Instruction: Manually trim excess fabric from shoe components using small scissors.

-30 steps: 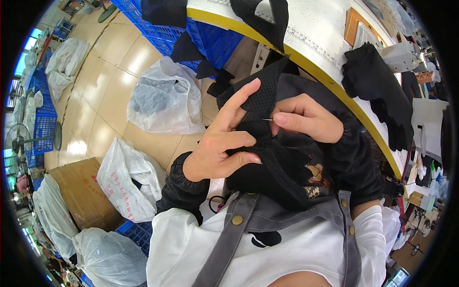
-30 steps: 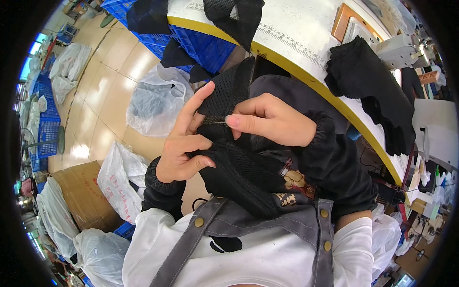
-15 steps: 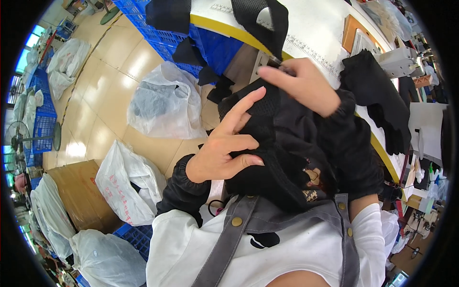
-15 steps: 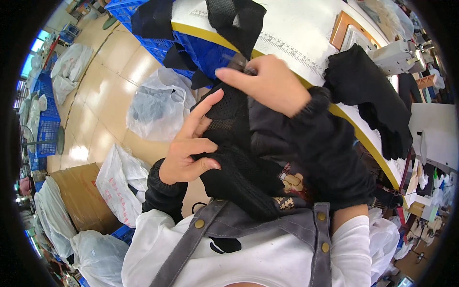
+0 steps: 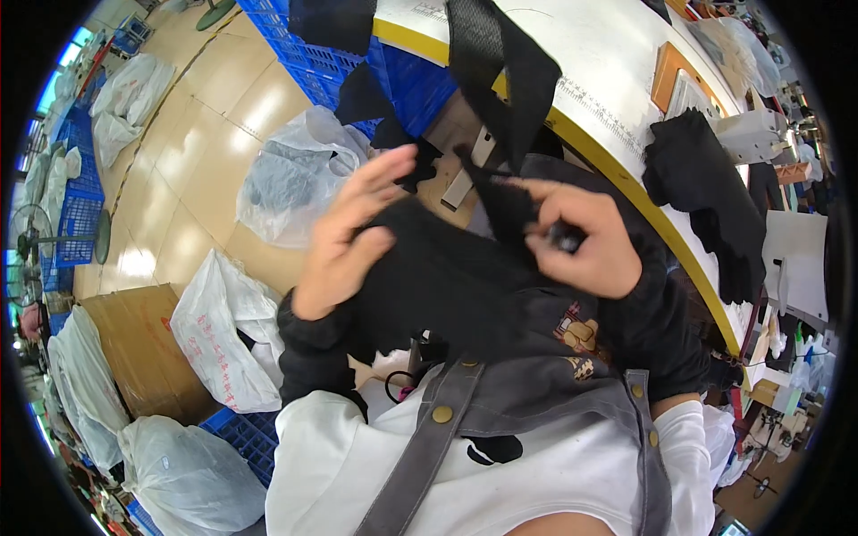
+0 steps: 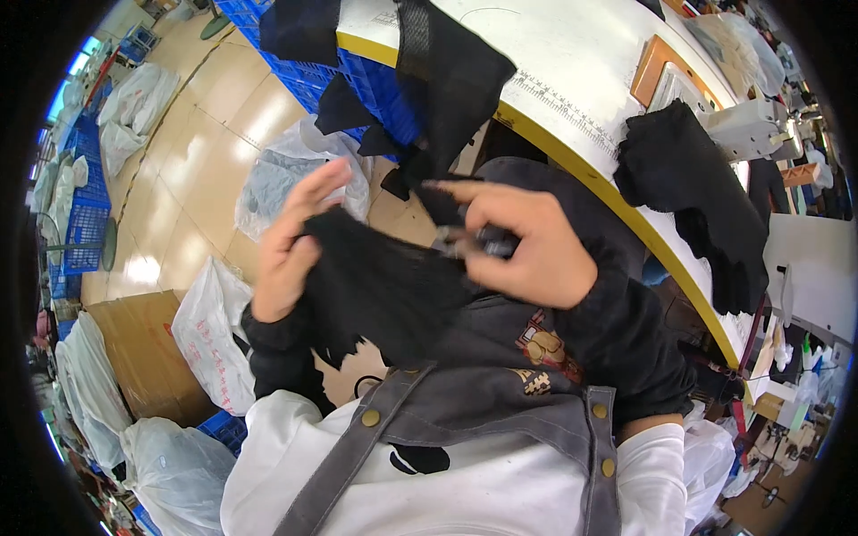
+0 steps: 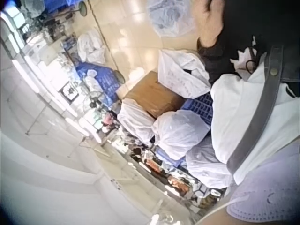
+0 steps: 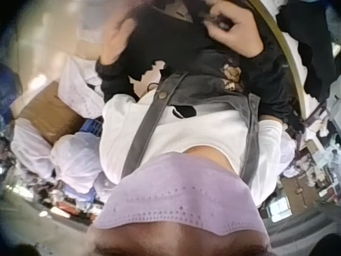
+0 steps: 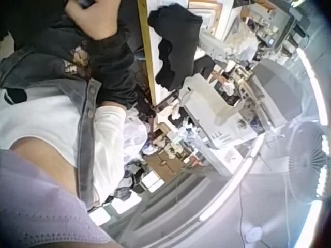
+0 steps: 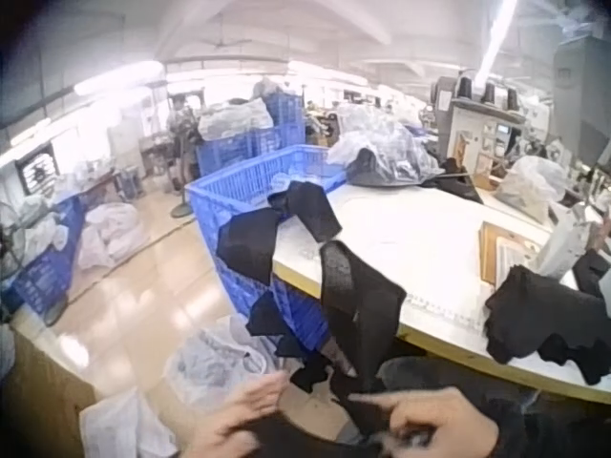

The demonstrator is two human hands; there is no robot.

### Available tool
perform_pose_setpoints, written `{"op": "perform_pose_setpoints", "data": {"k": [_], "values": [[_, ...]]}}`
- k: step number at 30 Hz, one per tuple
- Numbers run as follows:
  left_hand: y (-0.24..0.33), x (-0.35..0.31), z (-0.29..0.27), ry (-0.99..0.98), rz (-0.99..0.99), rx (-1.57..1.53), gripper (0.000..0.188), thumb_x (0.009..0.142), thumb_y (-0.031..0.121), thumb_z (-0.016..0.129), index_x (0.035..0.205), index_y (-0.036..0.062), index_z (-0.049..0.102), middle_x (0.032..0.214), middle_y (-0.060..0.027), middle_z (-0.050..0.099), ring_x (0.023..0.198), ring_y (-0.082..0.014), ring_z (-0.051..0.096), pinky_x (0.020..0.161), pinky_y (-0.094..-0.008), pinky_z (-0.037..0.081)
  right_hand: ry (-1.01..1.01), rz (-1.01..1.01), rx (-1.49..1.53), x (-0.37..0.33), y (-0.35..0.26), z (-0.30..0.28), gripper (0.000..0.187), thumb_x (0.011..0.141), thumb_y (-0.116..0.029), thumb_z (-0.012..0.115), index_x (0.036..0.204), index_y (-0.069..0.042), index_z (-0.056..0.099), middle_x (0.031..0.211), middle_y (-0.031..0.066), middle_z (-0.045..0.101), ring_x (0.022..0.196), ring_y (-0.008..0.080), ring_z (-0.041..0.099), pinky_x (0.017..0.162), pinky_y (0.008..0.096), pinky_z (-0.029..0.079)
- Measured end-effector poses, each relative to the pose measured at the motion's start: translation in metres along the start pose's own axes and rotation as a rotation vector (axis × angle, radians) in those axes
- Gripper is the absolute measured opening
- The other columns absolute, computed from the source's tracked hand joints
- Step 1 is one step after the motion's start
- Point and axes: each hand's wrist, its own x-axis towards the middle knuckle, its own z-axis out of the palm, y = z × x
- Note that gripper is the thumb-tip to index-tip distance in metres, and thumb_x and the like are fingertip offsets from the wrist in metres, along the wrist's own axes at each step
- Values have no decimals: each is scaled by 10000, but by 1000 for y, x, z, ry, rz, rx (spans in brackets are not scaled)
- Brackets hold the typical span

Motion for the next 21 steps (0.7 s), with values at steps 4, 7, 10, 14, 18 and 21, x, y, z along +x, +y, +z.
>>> {"op": "perform_pose_setpoints", "data": {"k": [4,7,10,14,18,21], "values": [[-14,15,40,-166,-124,-194,227,868,193,547,932,-26,543,1092,-143,556,980,-226,542,855,-295,396,-65,22,4,-13,-9,8,180,676,53,611,753,-15,463,921,96,629,688,113,535,640,233,431],[-15,17,43,-180,-50,-134,185,848,160,572,892,-17,536,944,-115,567,863,-219,543,781,-290,406,-37,242,324,-22,-11,5,132,774,10,596,845,-23,489,781,0,572,694,10,467,613,189,397],[-11,17,45,-189,3,-59,177,828,144,593,863,-16,525,919,-119,560,825,-233,540,751,-295,408,-81,365,250,-23,-17,3,130,772,9,595,861,-16,503,750,26,600,684,22,490,628,193,408],[-5,18,48,-179,15,-10,181,800,129,622,855,-10,519,875,-122,562,773,-248,544,715,-297,417,-98,329,181,-23,-20,5,142,766,11,584,892,0,520,757,79,636,670,71,564,639,213,436],[-1,12,50,-207,-110,30,173,802,127,621,860,-5,526,822,-120,563,736,-261,549,699,-300,426,-109,248,64,-26,-21,2,211,756,22,572,967,13,571,816,141,655,742,183,654,672,251,476],[2,10,56,-92,-333,-157,202,818,175,619,866,-3,537,752,-107,557,714,-255,559,705,-289,433,-94,212,51,-31,-16,4,241,763,21,574,1003,15,589,835,148,659,781,213,666,682,263,487]]}}
